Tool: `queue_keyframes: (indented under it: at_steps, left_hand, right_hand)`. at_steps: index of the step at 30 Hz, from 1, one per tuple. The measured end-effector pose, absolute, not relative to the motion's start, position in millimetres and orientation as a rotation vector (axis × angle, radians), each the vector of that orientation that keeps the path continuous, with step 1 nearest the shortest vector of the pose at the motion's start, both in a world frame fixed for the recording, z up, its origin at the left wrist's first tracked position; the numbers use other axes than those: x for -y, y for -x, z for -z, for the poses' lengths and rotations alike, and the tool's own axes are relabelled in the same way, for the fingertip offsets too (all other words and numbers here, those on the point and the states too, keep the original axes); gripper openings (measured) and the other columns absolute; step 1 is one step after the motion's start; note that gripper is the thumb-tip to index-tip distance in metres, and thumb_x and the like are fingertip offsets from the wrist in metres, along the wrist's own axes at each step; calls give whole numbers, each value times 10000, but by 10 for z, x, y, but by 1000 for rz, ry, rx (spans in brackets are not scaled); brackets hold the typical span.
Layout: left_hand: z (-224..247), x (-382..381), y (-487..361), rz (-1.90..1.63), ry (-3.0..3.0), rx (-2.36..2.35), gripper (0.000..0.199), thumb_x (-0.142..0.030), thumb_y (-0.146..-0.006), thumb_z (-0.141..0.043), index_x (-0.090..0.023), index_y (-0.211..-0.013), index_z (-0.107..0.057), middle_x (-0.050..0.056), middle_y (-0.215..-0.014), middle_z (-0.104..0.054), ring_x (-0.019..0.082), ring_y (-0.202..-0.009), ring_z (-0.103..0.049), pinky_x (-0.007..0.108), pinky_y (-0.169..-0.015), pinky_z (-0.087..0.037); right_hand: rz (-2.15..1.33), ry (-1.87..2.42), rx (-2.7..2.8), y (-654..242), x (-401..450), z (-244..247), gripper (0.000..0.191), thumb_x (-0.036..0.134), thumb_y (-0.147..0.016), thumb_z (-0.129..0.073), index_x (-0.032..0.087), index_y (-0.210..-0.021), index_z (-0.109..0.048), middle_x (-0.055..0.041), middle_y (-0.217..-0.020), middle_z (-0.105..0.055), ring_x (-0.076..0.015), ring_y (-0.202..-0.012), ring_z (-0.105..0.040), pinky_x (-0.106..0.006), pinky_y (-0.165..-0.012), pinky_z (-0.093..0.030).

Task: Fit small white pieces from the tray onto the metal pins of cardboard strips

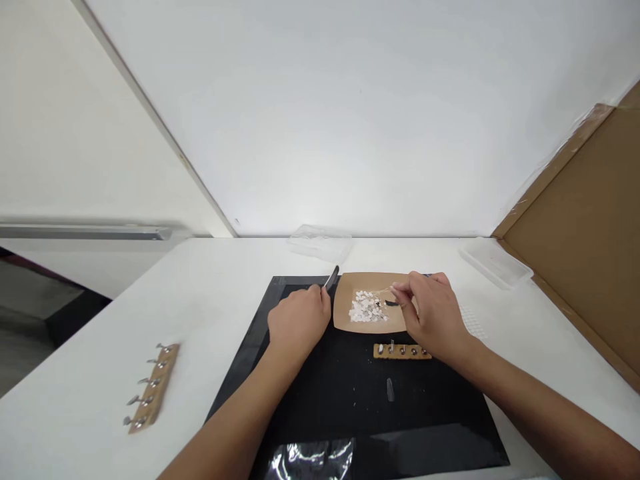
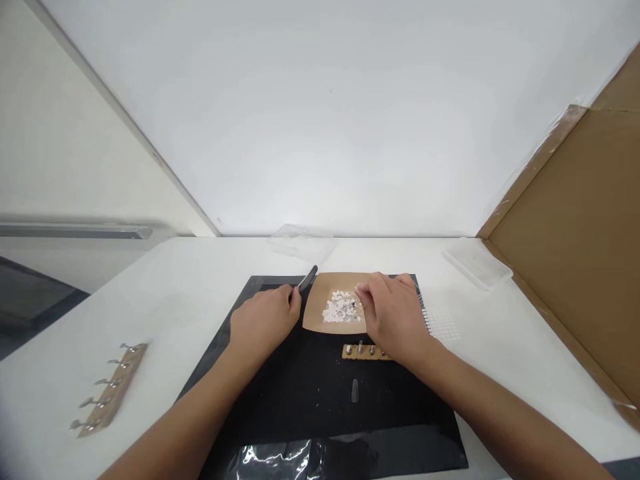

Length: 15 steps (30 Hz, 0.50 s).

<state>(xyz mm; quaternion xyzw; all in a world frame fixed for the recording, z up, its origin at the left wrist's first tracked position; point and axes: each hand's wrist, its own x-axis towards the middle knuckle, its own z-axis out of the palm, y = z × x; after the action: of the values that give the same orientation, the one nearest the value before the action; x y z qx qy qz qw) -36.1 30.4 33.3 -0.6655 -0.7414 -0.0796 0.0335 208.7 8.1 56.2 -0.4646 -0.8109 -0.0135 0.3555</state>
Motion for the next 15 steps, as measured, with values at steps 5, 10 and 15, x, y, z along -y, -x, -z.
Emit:
queue_keyframes:
  at_steps: [5, 10, 15]
  left_hand:
    - [-252, -298, 387, 370, 2025, 2088, 343, -380, -992, -515, -151, -832, -715, 169, -883, -709, 342, -852, -694, 327, -587, -423]
    - [-289, -262, 338, 922, 2109, 1583, 182, -205, -933, -549, -185, -780, -645, 89, -743, -645, 278, -838, -608, 358, -706, -477]
    - [-305, -103, 123, 1363, 2612, 1257, 144, -150, -955, -541, -196, -904, -667, 51, -796, -675, 214, -815, -596, 354, -786, -522]
  right_hand:
    - [30, 1157, 2068, -2249, 76, -372, 204, 277, -1102, -528, 223, -906, -545, 27, -750, -658, -160, -651, -599, -358, -766, -334]
    - [-13, 1169, 1952, -2265, 199, -223, 170, 264, -1087, -570, 233, -920, -555, 3, -820, -714, -177, -709, -661, -376, -776, -371]
    - [144, 999, 1996, -2171, 271, -280, 177, 157, -1050, -621, 223, -893, -574, 3, -801, -723, -165, -744, -690, -361, -742, -365]
